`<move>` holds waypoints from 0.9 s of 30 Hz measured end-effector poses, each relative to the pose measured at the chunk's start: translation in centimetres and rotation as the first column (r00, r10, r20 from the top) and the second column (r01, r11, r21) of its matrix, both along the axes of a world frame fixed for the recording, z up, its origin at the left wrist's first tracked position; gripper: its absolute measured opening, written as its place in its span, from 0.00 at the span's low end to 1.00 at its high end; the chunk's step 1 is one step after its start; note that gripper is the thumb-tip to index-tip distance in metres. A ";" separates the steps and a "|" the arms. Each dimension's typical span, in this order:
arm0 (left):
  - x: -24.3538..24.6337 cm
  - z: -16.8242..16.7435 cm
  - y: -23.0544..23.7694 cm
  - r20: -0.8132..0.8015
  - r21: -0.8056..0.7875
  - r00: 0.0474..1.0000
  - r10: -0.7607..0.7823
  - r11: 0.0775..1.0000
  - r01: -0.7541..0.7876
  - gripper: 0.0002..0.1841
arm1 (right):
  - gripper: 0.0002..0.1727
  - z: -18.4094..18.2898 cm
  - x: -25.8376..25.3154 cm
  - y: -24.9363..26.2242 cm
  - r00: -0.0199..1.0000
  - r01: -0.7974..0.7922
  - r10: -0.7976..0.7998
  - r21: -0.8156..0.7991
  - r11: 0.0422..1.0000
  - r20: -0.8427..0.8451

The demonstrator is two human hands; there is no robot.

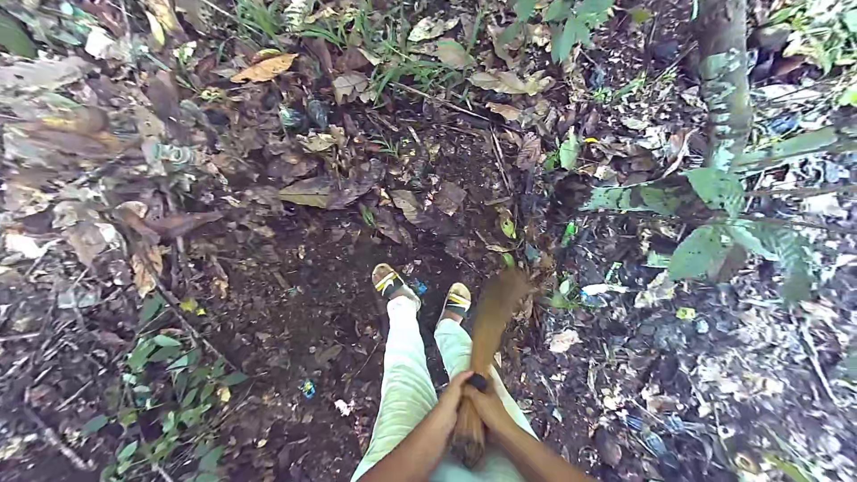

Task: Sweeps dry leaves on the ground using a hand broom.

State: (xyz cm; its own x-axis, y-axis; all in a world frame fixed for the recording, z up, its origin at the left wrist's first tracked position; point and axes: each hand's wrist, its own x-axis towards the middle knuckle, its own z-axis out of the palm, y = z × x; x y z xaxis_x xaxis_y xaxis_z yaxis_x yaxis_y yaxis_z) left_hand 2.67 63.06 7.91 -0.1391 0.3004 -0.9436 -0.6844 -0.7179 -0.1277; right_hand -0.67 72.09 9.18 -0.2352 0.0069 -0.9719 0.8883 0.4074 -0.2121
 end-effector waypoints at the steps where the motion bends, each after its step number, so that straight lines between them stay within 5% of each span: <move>1: 0.6 -0.3 -1.1 0.021 -0.097 0.997 0.071 0.993 -0.068 0.23 | 0.47 -1.6 -0.3 -1.1 0.993 -0.107 0.111 -0.093 0.990 0.041; 5: -0.2 -0.8 -5.5 -0.017 -0.472 0.879 0.476 0.771 -0.427 0.22 | 0.59 -5.1 -3.6 -8.6 0.860 -0.445 0.507 -0.403 0.800 0.058; 9: -3.6 0.4 -4.2 -0.152 -0.568 0.814 0.560 0.625 -0.536 0.28 | 0.60 -3.5 -7.4 -8.2 0.774 -0.600 0.615 -0.485 0.636 -0.149; 12: -3.3 3.5 -0.8 -0.113 -0.471 0.886 0.449 0.761 -0.446 0.33 | 0.61 0.9 -7.0 -3.3 0.828 -0.558 0.521 -0.404 0.725 -0.208; 15: -1.0 5.3 1.0 -0.082 -0.197 0.962 0.261 0.942 -0.272 0.30 | 0.68 4.8 -2.1 0.5 0.976 -0.170 0.128 -0.254 0.952 -0.174; 18: 1.4 4.2 0.6 -0.043 0.001 0.990 0.137 0.991 -0.137 0.25 | 0.68 4.5 2.1 0.3 0.989 0.059 -0.069 -0.075 0.995 -0.127; 21: 4.3 2.3 -2.5 -0.023 -0.212 0.967 0.252 0.945 -0.251 0.23 | 0.55 2.3 0.3 -3.9 0.957 -0.261 0.284 -0.278 0.925 0.048; 23: 4.7 1.2 -5.8 -0.037 -0.442 0.898 0.439 0.798 -0.409 0.21 | 0.54 4.5 -4.1 -11.6 0.829 -0.462 0.541 -0.371 0.806 0.141; 27: 0.3 -0.1 -9.3 -0.219 -0.596 0.743 0.633 0.516 -0.615 0.24 | 0.55 6.9 -10.2 -18.8 0.626 -0.692 0.779 -0.485 0.535 -0.034</move>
